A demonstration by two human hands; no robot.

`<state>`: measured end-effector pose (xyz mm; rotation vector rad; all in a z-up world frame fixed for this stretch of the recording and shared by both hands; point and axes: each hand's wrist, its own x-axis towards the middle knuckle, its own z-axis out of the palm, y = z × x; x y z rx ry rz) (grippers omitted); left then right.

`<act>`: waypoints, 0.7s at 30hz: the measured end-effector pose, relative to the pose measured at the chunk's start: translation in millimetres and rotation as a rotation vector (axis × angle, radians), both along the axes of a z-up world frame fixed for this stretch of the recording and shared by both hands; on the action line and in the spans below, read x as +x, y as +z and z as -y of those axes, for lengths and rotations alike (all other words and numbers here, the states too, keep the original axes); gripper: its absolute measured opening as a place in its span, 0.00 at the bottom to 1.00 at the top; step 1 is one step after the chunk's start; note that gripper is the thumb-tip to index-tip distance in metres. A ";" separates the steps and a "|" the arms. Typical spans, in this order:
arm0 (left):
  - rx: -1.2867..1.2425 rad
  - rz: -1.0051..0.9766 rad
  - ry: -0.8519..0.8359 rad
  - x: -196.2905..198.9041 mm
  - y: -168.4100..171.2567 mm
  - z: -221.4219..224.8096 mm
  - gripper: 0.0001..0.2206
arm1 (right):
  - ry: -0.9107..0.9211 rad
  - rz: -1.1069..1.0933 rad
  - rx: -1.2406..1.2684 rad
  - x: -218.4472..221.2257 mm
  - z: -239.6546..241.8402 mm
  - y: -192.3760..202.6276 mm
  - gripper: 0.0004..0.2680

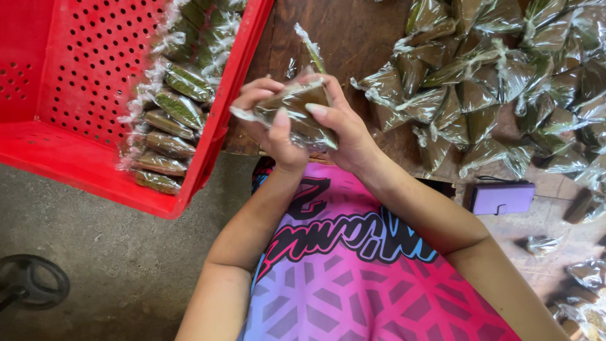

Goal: The person picks up individually wrapped triangular bakery items from a pile on a wooden table and stacks them into a red plastic crate, organizing them into neat rows.

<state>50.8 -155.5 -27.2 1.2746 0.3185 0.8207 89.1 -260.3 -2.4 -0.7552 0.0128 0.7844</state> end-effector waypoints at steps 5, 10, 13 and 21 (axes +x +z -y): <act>0.064 0.009 0.045 3.0 19.2 -39.7 0.20 | 0.146 0.333 -0.159 9.4 -35.6 41.1 0.28; 0.141 -0.047 -0.055 2.0 10.5 -108.4 0.23 | 0.204 0.564 -0.292 28.6 -85.9 34.3 0.26; 0.206 -0.162 -0.269 6.2 -8.1 -184.9 0.24 | 0.226 0.787 -0.508 66.4 -123.3 14.5 0.25; 0.737 -0.699 -0.490 32.9 -75.2 -300.6 0.21 | 0.465 1.692 -1.194 99.3 -200.5 -4.4 0.27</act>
